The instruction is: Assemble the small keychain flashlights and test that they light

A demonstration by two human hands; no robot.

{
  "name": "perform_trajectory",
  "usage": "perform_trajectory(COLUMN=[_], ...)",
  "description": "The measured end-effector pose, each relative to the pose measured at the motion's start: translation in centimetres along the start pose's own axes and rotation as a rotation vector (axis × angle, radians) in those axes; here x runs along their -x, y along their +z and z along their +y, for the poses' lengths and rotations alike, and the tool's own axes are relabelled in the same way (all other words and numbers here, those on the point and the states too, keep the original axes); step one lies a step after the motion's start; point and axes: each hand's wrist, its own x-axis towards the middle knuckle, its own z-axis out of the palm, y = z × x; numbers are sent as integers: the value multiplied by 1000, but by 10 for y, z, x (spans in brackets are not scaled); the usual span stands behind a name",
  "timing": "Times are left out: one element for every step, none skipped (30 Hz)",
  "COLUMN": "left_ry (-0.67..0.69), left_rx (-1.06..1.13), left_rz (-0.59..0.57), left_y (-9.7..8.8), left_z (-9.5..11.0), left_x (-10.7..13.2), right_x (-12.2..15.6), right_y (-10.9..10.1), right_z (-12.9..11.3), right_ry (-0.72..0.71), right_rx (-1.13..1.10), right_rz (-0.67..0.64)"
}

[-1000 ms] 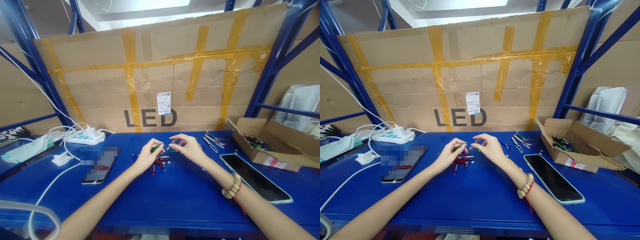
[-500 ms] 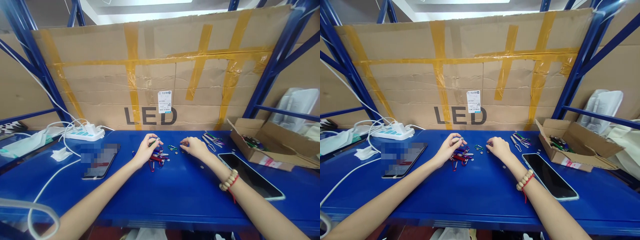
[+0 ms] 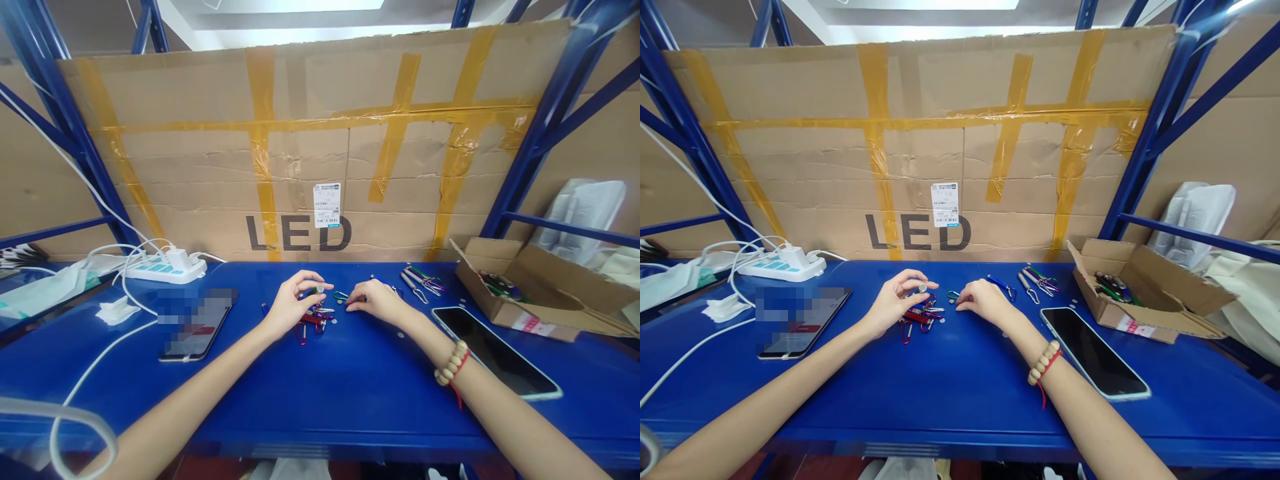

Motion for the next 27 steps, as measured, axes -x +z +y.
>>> perform_trajectory(left_ry=[3, 5, 2, -8, -25, -45, -65, -80, -91, -96, -98, -101, -104, -106, -107, -108, -107, -104, -100, -96, -93, -91, -88, -84, -79, -74, -66], left_rx=[-19, -43, -66, -83, -92, -91, -82, -65, -45, -26, -8, 9, 25, 40, 53, 64, 75, 85, 93, 98, 100, 96, 87, 71, 46, 15, -18], left_rz=[-6, -13, -20, -25, -27, -26, -21, -17, -14, -14, -15, -15, -14, -10, -4, 3, 10, 16, 23, 28, 31, 33, 31, 28, 22, 17, 17], left_y=[0, 0, 0, 1, 1, 1, 2, 2, 3, 4, 4, 5, 5, 6, 6, 6, 6, 6, 6, 6, 5, 5, 5, 4, 4, 3, 3], left_z=[-1, -2, -4, -6, -8, -10, -12, -13, -13, -13, -13, -12, -11, -10, -9, -8, -8, -8, -9, -9, -10, -11, -12, -13, -14, -16, -17], left_x=[0, 0, -1, -1, -1, -1, -1, -1, -1, -1, 0, 0, 0, 0, 1, 1, 1, 0, 0, 0, 0, 0, 0, 0, 0, 0, -1], right_x=[0, 0, 0, 1, 2, 3, 4, 5, 6, 7, 8, 8, 8, 8, 8, 8, 7, 7, 7, 7, 7, 8, 9, 10, 11, 12, 12], right_y=[0, -1, -1, -2, -2, -2, -2, -1, 1, 2, 4, 5, 7, 8, 8, 9, 9, 9, 9, 9, 8, 8, 7, 5, 4, 2, 0], right_z=[-4, -8, -14, -20, -26, -32, -38, -42, -45, -47, -48, -48, -48, -47, -45, -44, -43, -43, -42, -42, -43, -44, -45, -47, -49, -50, -50], right_ry=[-8, -16, -24, -36, -58, -91, -136, -188, -240, -287, -326, -355, -375, -384, -387, -387, -387, -390, -398, -410, -420, -421, -410, -390, -364, -339, -319], right_rx=[-50, -117, -194, -268, -331, -380, -417, -442, -457, -462, -460, -450, -433, -409, -378, -343, -307, -272, -235, -196, -156, -113, -68, -29, -2, 11, 7], right_rz=[57, 133, 218, 308, 391, 455, 494, 508, 511, 509, 509, 511, 517, 523, 526, 527, 529, 530, 527, 520, 511, 498, 480, 455, 422, 380, 335])
